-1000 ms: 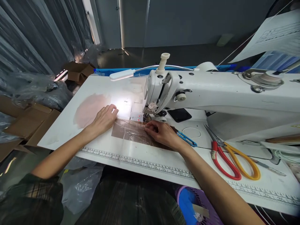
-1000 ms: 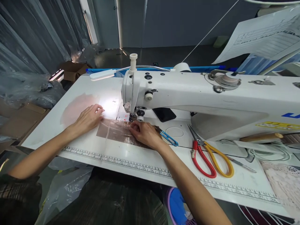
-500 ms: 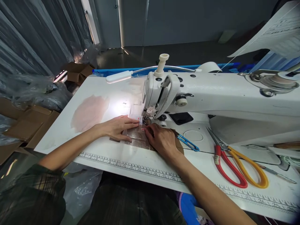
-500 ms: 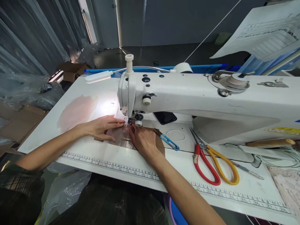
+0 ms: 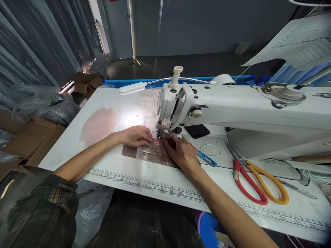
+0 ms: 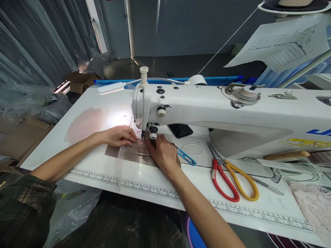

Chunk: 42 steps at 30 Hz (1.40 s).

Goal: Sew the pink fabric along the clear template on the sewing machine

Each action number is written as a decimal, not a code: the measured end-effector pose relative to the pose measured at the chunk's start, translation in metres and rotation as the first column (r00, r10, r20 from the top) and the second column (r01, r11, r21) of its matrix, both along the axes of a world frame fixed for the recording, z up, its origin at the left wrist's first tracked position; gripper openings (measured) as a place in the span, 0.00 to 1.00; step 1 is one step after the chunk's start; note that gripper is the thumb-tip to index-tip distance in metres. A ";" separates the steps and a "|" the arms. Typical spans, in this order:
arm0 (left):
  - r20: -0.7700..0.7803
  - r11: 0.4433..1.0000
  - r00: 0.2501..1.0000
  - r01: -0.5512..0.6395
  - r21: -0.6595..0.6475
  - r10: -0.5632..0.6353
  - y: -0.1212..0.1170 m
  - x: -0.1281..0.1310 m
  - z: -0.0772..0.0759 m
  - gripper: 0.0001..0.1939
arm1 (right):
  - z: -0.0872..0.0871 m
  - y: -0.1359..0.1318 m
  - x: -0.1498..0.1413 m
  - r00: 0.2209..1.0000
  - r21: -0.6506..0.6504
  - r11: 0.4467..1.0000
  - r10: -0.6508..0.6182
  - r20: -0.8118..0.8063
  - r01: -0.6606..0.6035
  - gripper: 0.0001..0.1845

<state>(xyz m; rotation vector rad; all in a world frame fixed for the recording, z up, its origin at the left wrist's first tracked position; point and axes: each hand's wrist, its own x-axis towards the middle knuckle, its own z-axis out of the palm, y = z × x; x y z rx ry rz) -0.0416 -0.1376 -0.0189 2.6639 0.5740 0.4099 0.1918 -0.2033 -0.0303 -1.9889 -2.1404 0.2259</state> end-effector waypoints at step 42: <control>-0.348 0.954 0.889 -0.292 0.070 0.298 0.041 0.023 0.025 0.24 | 0.008 -0.018 -0.025 0.943 0.087 0.945 0.323 -0.079 -0.316 0.12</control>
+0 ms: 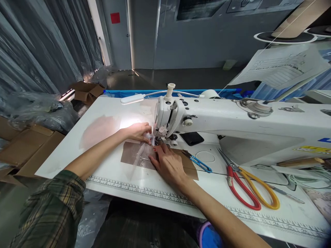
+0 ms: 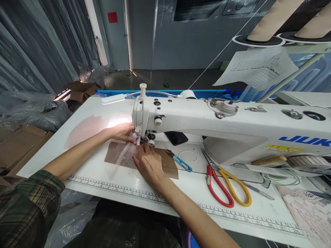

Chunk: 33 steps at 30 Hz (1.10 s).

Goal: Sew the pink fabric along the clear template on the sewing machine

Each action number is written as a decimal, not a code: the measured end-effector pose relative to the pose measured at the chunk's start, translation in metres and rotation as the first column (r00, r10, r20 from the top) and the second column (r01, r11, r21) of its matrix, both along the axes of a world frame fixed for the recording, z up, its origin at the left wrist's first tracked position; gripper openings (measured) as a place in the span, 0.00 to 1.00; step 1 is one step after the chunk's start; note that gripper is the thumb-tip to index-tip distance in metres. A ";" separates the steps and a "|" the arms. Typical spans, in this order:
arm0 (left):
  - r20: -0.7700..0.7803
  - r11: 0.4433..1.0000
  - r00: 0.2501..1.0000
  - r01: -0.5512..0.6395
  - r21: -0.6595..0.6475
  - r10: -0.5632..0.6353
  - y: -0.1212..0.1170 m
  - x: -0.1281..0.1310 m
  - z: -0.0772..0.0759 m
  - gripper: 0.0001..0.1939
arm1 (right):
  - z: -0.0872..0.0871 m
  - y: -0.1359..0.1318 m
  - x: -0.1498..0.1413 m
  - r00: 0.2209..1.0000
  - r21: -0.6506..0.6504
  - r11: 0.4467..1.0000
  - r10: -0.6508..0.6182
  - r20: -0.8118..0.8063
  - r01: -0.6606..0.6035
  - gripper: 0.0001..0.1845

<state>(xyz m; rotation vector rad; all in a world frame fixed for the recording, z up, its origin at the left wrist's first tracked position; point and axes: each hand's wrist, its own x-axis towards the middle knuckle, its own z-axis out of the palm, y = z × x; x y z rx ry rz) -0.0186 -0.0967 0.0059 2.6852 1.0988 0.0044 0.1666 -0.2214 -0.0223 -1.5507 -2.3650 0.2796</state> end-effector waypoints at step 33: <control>0.174 0.721 0.857 0.280 0.634 -0.485 -0.119 -0.015 -0.045 0.14 | -0.011 0.035 0.044 0.913 -0.163 0.975 0.072 -0.402 -0.149 0.21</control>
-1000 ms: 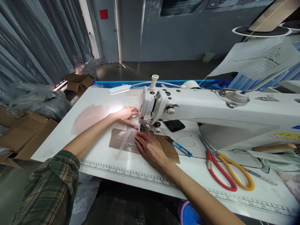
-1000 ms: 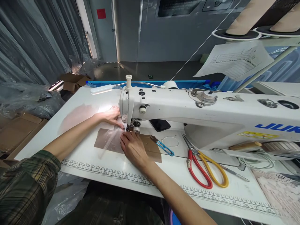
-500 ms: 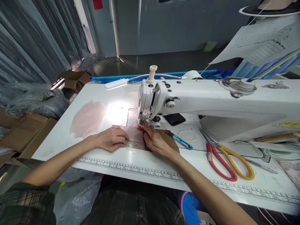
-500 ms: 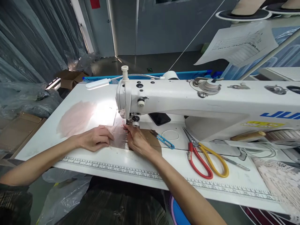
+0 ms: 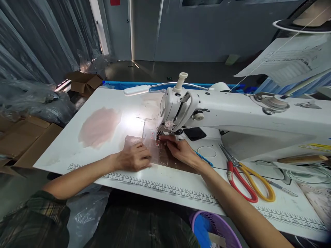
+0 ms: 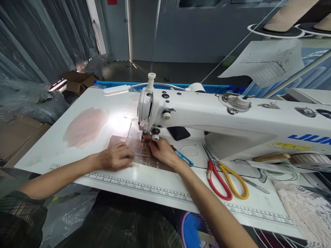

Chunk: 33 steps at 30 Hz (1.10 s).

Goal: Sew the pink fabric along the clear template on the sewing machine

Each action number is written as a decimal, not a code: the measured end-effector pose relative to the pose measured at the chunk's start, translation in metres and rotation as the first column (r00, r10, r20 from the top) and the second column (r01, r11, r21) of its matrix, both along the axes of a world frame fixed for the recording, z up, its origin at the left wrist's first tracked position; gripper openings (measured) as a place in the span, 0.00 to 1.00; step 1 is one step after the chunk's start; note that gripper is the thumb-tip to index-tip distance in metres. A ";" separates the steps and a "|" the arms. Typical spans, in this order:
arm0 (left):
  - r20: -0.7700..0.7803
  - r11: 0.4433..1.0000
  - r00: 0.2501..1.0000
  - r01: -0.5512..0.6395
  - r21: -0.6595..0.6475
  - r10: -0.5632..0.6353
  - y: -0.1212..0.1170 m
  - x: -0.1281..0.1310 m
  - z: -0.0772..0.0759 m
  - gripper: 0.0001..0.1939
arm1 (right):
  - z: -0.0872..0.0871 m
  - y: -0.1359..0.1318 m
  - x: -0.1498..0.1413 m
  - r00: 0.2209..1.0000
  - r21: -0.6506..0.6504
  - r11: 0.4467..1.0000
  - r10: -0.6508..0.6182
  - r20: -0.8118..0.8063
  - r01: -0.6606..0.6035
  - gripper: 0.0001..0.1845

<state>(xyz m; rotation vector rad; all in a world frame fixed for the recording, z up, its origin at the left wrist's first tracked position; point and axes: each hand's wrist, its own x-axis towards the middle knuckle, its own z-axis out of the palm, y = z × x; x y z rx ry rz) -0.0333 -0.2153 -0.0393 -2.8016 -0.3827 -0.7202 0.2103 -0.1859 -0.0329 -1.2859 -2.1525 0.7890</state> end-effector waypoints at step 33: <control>0.154 0.970 0.985 0.107 -0.218 -0.074 0.014 -0.008 0.007 0.11 | -0.011 -0.006 0.002 0.947 0.206 0.954 0.157 0.281 -0.220 0.23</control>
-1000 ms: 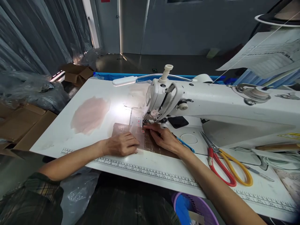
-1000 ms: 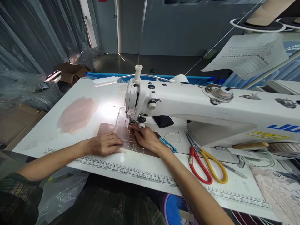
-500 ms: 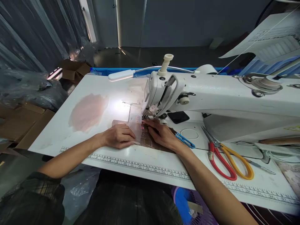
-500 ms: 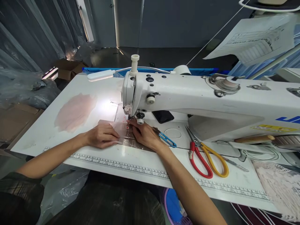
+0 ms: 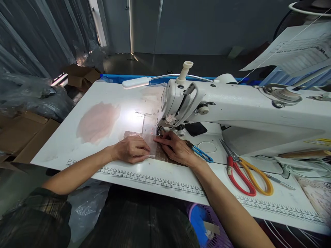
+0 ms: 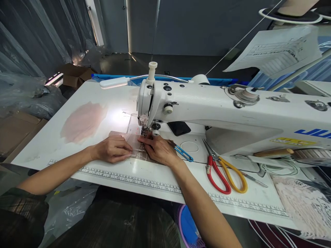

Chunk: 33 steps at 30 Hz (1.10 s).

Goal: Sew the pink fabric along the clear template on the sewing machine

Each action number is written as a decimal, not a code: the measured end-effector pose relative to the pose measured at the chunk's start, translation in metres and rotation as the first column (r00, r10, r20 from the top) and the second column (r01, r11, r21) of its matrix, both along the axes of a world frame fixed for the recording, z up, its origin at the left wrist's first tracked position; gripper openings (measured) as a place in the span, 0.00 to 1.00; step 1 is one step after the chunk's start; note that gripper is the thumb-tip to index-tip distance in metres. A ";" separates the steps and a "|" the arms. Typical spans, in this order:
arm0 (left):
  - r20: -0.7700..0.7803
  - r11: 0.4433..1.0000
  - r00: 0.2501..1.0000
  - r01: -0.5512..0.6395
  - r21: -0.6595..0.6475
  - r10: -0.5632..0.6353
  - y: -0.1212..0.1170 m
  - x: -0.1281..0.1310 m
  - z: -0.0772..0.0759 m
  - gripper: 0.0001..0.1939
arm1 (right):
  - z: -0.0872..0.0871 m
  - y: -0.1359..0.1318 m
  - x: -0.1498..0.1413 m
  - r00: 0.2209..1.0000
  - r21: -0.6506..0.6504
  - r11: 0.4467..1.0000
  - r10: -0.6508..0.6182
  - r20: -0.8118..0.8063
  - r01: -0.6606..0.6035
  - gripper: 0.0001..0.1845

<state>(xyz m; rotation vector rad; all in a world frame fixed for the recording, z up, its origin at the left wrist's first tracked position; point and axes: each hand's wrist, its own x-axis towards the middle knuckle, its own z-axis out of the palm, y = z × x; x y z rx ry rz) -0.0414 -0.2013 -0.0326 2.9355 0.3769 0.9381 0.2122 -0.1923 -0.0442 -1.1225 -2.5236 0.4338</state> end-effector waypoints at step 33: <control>0.014 0.998 0.999 0.034 0.052 -0.034 -0.006 0.007 0.000 0.09 | -0.014 0.001 0.003 0.999 0.100 0.995 -0.015 0.033 0.012 0.22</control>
